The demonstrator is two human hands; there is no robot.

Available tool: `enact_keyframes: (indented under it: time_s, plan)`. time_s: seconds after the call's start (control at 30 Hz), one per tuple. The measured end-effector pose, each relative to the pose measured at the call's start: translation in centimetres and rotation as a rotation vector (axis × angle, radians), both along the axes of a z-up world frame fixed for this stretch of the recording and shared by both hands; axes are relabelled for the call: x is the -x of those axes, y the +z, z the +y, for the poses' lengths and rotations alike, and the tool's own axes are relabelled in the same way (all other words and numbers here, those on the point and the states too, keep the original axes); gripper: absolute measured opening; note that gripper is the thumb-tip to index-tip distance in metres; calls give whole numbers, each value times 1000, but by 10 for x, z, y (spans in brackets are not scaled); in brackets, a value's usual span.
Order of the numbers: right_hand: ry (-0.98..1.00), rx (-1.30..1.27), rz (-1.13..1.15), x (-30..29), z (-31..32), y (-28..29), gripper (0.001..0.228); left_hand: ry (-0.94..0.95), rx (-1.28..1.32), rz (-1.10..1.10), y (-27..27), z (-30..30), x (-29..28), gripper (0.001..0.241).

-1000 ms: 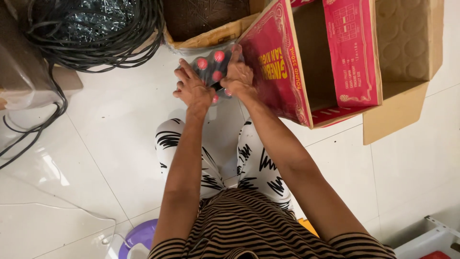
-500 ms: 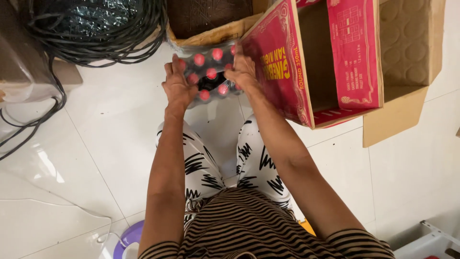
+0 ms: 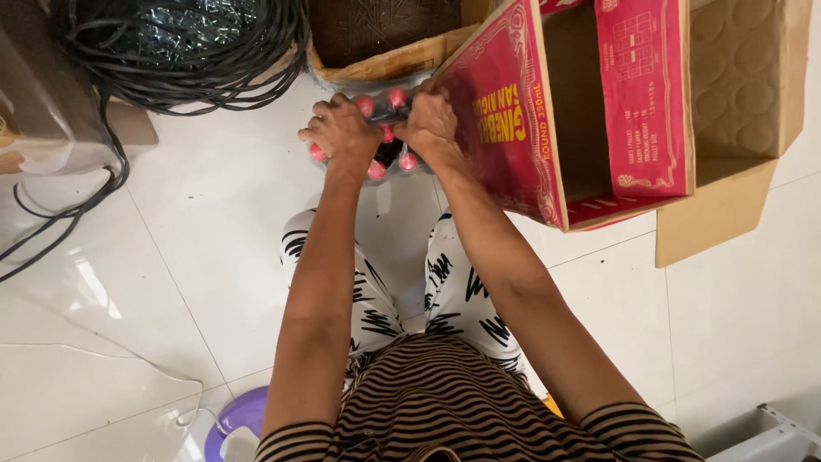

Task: The recorder is stocking glass bottles and a soft drink bottle onto a shelf in a store setting.

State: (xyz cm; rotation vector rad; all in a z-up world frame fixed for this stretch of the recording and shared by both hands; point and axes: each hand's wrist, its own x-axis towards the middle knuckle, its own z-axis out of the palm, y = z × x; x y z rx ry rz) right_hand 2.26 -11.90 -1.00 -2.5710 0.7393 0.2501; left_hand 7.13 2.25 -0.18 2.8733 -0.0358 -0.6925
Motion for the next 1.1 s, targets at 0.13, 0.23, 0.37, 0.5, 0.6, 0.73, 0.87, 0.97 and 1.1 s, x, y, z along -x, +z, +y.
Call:
enact_keyframes:
  time_s: [0.13,0.23,0.37,0.5,0.6,0.73,0.87,0.97,1.1]
  plan:
    - [32,33,-86,1,3,-4,91,4,-73,-30,9,-5,-5,78]
    - [57,48,-53,0,6,3,83,-88,-150,22,4,-6,-11,89]
    - [-14,12,-21,-4,2,8,79,-203,-184,-32,-15,-8,-16,77]
    - [-33,-70,21,-2,-5,15,73,-236,-64,2,-10,3,-12,59]
    - [-56,-93,-83,3,-10,8,70,-243,83,-30,-13,15,-11,51]
    - [-37,-125,-112,7,-23,-7,47,-190,175,-79,-50,32,-20,56]
    - [-47,-215,-244,9,-33,-13,40,-202,348,-116,-55,62,-22,47]
    - [-49,-251,-254,8,-38,-18,39,-174,556,-151,-46,78,-18,39]
    - [-111,-297,-271,9,-39,-15,43,-49,690,-74,-27,90,-10,41]
